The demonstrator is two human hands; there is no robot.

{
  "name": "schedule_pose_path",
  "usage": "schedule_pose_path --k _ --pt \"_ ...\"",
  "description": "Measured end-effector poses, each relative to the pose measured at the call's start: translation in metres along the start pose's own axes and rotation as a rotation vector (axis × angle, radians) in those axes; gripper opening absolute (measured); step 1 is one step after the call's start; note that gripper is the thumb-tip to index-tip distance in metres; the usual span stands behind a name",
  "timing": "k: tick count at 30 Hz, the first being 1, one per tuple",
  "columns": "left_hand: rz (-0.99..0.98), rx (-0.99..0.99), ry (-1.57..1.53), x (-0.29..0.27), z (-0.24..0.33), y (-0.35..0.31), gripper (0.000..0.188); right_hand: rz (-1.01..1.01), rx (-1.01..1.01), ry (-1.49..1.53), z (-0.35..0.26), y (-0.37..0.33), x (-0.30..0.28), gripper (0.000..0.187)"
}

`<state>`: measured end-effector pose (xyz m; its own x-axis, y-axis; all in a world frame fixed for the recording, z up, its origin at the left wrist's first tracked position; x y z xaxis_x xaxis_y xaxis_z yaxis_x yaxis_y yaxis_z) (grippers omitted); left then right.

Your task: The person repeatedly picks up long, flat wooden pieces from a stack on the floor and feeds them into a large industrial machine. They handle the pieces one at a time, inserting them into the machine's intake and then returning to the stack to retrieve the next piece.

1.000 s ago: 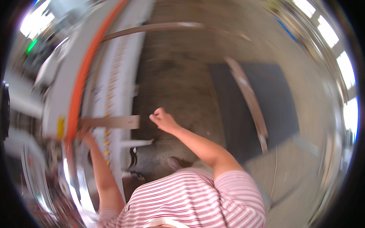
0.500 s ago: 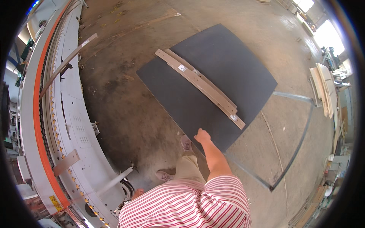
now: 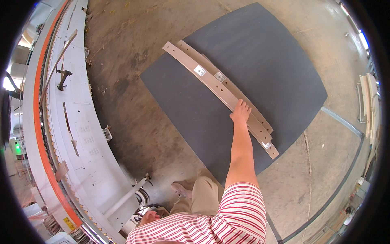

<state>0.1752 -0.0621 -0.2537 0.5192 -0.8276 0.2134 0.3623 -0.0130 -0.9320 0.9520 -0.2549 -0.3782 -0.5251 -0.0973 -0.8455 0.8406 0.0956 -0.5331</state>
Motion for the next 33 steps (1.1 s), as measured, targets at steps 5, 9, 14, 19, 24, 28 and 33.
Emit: schedule_pose_path --k 5,9,14,19,24,28,33 --pt "0.172 -0.026 0.187 0.036 0.080 -0.022 0.037 -0.050 -0.069 0.010 0.002 0.023 0.007 0.067" --pt "0.199 0.033 0.269 0.029 0.095 -0.023 0.042 -0.061 -0.267 0.231 -0.002 -0.009 0.001 0.062" --pt "0.193 0.155 0.256 0.046 0.133 -0.006 0.040 -0.608 -0.474 0.976 -0.026 -0.124 -0.010 0.066" --pt "-0.044 0.441 -0.042 0.104 0.241 0.008 0.050 -1.027 -0.613 1.095 -0.054 -0.289 -0.029 0.076" --pt "-0.261 0.887 -0.448 0.126 0.341 -0.053 0.068 -1.141 -0.850 0.890 -0.096 -0.425 -0.029 0.086" --pt "-0.151 0.955 -0.772 0.066 0.297 -0.083 0.070 -1.011 -0.984 0.531 -0.135 -0.500 -0.046 0.089" --pt "0.024 1.195 -1.022 -0.012 0.228 -0.186 0.072 -1.033 -1.036 0.555 -0.145 -0.563 -0.021 0.081"
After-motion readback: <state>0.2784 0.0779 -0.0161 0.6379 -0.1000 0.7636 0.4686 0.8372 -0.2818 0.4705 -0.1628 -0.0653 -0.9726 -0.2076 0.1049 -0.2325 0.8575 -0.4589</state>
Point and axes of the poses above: each hand's wrist, its own y-axis towards the middle knuckle, its own x-axis out of the palm, z = x × y, the point moved 6 cm from there along y, towards the middle knuckle, and after that the axes turned 13 degrees about -z, right-handed, at the moved point
